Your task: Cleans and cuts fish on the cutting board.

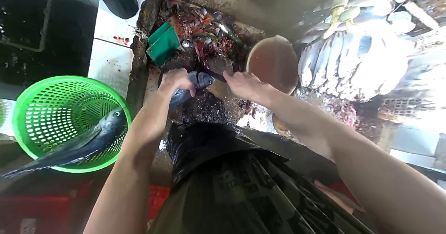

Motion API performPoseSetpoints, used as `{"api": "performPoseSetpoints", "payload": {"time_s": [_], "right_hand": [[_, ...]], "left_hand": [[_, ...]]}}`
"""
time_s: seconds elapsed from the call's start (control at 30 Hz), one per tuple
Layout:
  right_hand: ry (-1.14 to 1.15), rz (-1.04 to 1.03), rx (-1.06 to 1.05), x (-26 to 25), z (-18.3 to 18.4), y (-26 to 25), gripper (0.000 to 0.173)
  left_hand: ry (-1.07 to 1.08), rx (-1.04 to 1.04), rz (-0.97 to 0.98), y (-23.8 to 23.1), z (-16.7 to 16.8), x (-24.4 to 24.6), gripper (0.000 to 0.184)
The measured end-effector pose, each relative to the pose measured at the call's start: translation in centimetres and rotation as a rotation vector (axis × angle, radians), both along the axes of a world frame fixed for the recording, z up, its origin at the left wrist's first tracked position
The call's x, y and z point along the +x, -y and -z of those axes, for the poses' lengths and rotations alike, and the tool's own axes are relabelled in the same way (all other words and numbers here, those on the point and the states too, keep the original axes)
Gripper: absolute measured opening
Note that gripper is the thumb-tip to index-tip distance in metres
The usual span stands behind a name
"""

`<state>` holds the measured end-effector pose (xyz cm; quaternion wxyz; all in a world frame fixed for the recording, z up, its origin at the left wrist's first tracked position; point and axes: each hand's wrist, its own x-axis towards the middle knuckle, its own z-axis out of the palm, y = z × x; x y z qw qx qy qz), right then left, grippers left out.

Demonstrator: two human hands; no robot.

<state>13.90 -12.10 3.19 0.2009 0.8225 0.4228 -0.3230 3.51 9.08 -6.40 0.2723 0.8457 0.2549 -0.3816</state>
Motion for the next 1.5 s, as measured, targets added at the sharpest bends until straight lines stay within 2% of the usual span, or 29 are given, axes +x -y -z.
{"api": "performPoseSetpoints", "payload": {"time_s": [0.03, 0.13, 0.3, 0.4, 0.53, 0.63, 0.7, 0.83, 0.93, 1.07, 1.13, 1.2, 1.3, 1.33, 1.43, 1.5], "right_hand": [[-0.018, -0.053, -0.018, -0.1, -0.7, 0.2, 0.052], [-0.056, -0.162, -0.112, 0.2, -2.7, 0.4, 0.036], [-0.057, -0.384, -0.125, 1.8, -3.2, 0.4, 0.03], [-0.052, -0.414, -0.116, 1.3, -3.3, -0.9, 0.024], [-0.029, -0.255, -0.048, -2.4, -0.1, -0.9, 0.025], [-0.001, -0.053, -0.077, -4.7, 1.8, 0.8, 0.047], [0.003, 0.104, -0.092, -5.7, 2.3, 2.3, 0.053], [0.05, 0.305, -0.077, -7.1, 4.4, 0.0, 0.049], [0.085, 0.491, 0.037, -6.6, 7.2, -2.9, 0.05], [0.119, 0.486, 0.118, -5.2, 7.4, -4.2, 0.046], [0.115, 0.515, 0.152, -5.5, 7.3, -4.3, 0.048], [0.082, 0.607, 0.191, -5.7, 7.4, -4.6, 0.057], [-0.052, 0.705, 0.259, -4.1, 7.6, -3.6, 0.065], [-0.108, 0.707, 0.27, -3.1, 7.7, -2.9, 0.064], [-0.114, 0.65, 0.261, -1.5, 6.9, -1.2, 0.057], [-0.052, 0.588, 0.281, -2.3, 6.1, -0.8, 0.051]], "left_hand": [[-0.012, 0.008, -0.002, 0.2, -0.1, -0.5, 0.062], [-0.012, 0.063, -0.007, 0.6, -1.4, -1.4, 0.06], [0.032, 0.115, 0.031, 1.2, -1.4, -2.1, 0.06], [0.073, 0.122, 0.018, 1.8, -1.1, -2.6, 0.061], [0.098, 0.144, 0.019, 1.9, -0.3, -3.1, 0.059], [0.104, 0.137, 0.004, 1.3, 0.4, -2.9, 0.062], [0.083, 0.097, -0.002, 1.4, 0.5, -2.8, 0.067], [0.041, 0.034, -0.035, 0.8, 0.8, -2.4, 0.069], [0.009, -0.163, -0.174, 1.0, 1.1, -1.7, 0.076], [0.047, -0.33, -0.443, 2.2, 0.7, -3.2, 0.073], [0.063, -0.449, -0.6, 3.0, -0.7, -4.4, 0.063], [0.105, -0.595, -0.729, 3.9, -2.7, -5.7, 0.052], [0.171, -0.771, -0.778, 5.7, -8.2, -9.3, 0.033], [0.13, -0.797, -0.757, 6.0, -8.2, -10.1, 0.03], [0.033, -0.825, -0.739, 6.0, -3.0, -12.9, 0.031], [0.013, -0.795, -0.73, 6.0, -1.1, -14.7, 0.036]]}}
